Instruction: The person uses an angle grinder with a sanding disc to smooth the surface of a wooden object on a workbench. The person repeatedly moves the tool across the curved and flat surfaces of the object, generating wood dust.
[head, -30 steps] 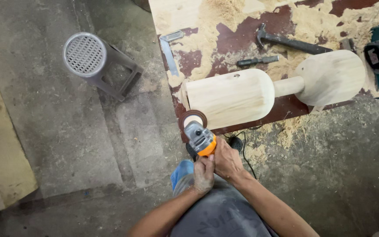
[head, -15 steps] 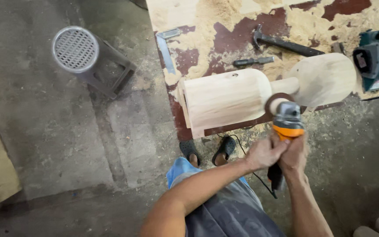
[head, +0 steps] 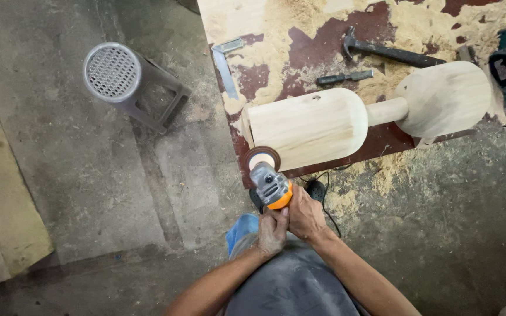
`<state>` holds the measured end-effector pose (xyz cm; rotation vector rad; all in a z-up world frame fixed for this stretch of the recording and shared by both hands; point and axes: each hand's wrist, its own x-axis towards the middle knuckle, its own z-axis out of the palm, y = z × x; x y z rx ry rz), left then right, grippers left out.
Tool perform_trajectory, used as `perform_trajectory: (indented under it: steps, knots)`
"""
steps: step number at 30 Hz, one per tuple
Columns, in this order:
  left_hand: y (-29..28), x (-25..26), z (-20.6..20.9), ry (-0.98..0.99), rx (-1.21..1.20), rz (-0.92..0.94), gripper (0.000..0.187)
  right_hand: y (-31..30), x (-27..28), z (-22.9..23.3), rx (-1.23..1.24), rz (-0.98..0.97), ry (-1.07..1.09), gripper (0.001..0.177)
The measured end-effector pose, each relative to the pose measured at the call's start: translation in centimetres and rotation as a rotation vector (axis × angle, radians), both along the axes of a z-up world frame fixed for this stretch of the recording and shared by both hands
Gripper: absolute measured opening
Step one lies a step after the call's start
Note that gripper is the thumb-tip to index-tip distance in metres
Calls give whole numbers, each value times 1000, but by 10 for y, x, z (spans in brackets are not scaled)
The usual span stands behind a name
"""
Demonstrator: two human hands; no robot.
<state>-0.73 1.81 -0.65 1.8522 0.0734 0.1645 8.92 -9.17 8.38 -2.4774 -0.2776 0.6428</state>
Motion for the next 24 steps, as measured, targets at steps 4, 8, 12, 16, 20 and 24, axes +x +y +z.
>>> perform_trajectory:
  steps: [4, 8, 12, 16, 20, 24]
  knots:
    - [-22, 11, -2, 152, -159, -48, 34, -20, 2, -10, -50, -246, 356, 78]
    - [-67, 40, 3, 316, -148, -199, 32, -71, 9, -13, -158, -450, 243, 78]
    - [-125, 91, 15, 307, -33, -350, 45, -130, 18, -14, -12, -685, 3, 64]
    - [-156, 117, 33, 461, -51, -520, 50, -169, 18, -20, -76, -810, -205, 63]
    - [-153, 100, 47, 398, -295, -513, 40, -172, -5, -28, 179, -839, -281, 56]
    - [-147, 88, 38, 313, -521, -526, 31, -160, -15, -33, 44, -744, -125, 60]
